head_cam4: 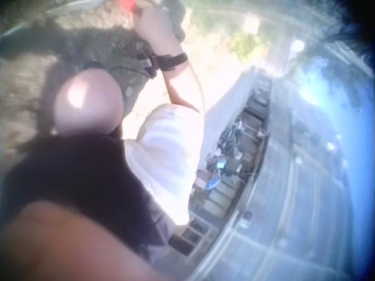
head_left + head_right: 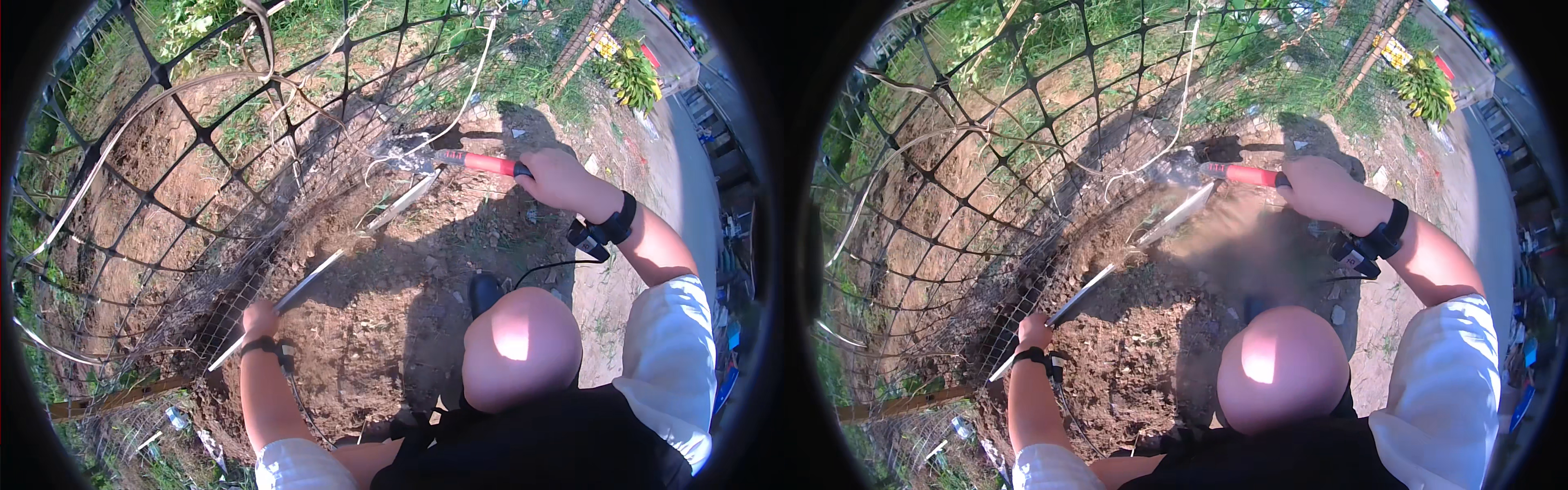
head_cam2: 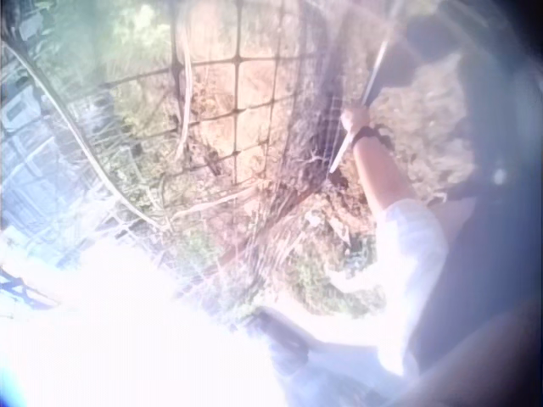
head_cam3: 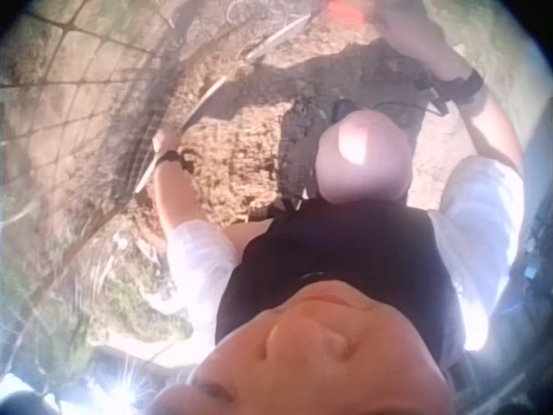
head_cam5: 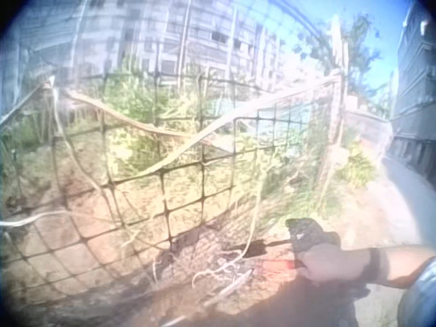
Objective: The person uses a trowel to dig a trench along a mesh fence and places a long tile into the ground, securing it with dirt.
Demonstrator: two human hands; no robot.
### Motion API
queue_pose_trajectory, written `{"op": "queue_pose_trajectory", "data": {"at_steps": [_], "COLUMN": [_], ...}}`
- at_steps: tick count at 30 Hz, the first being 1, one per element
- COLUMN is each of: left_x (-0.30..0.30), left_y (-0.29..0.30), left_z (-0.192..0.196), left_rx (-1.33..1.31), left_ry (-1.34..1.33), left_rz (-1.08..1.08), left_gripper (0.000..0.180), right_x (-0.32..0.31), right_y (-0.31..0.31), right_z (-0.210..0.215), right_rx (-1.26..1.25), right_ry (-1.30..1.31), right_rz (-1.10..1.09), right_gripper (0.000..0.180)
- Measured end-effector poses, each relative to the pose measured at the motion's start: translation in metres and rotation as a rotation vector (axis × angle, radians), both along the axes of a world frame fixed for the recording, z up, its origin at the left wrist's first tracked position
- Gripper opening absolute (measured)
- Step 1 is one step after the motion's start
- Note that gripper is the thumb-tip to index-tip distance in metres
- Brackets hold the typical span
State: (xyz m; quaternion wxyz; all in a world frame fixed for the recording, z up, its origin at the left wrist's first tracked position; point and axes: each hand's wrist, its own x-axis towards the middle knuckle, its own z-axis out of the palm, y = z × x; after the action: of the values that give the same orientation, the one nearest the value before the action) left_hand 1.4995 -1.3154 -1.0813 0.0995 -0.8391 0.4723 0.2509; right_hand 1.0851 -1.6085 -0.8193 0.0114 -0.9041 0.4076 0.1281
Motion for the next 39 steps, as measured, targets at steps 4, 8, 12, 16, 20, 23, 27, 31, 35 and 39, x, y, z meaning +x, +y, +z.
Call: {"op": "queue_pose_trajectory", "data": {"at_steps": [4,8,12,16,20,23,27,31,35,39], "left_x": [0.001,0.002,0.003,0.003,0.002,0.000,-0.004,-0.001,0.008,0.017], "left_y": [0.000,0.000,-0.002,-0.005,-0.007,-0.008,-0.009,-0.008,-0.002,0.011], "left_z": [-0.005,-0.009,-0.012,-0.015,-0.016,-0.016,-0.018,-0.021,-0.026,-0.034], "left_rx": [-0.039,-0.106,-0.116,-0.049,-0.015,-0.033,-0.001,0.035,0.141,0.091], "left_ry": [0.012,0.033,-0.007,-0.006,0.013,-0.021,-0.040,-0.012,-0.084,-0.123], "left_rz": [-0.054,-0.046,-0.117,-0.126,-0.094,-0.076,-0.111,-0.070,-0.100,-0.181], "left_gripper": [0.018,0.016,0.017,0.022,0.027,0.024,0.022,0.023,0.038,0.037], "right_x": [-0.092,-0.196,-0.255,-0.271,-0.267,-0.259,-0.246,-0.240,-0.249,-0.261], "right_y": [0.015,0.076,0.142,0.163,0.148,0.113,0.009,-0.037,-0.006,0.035], "right_z": [-0.005,-0.040,-0.092,-0.145,-0.190,-0.221,-0.264,-0.289,-0.284,-0.272], "right_rx": [-0.038,0.434,0.568,0.645,0.451,0.417,0.282,0.286,0.225,0.327], "right_ry": [0.013,-0.196,-0.401,-0.553,-0.758,-0.601,-0.793,-0.884,-0.916,-0.815], "right_rz": [-0.261,-1.043,-1.376,-1.551,-1.223,-1.455,-1.355,-1.520,-1.487,-1.457], "right_gripper": [0.032,0.038,0.056,0.050,0.042,0.046,0.049,0.051,0.051,0.051]}}
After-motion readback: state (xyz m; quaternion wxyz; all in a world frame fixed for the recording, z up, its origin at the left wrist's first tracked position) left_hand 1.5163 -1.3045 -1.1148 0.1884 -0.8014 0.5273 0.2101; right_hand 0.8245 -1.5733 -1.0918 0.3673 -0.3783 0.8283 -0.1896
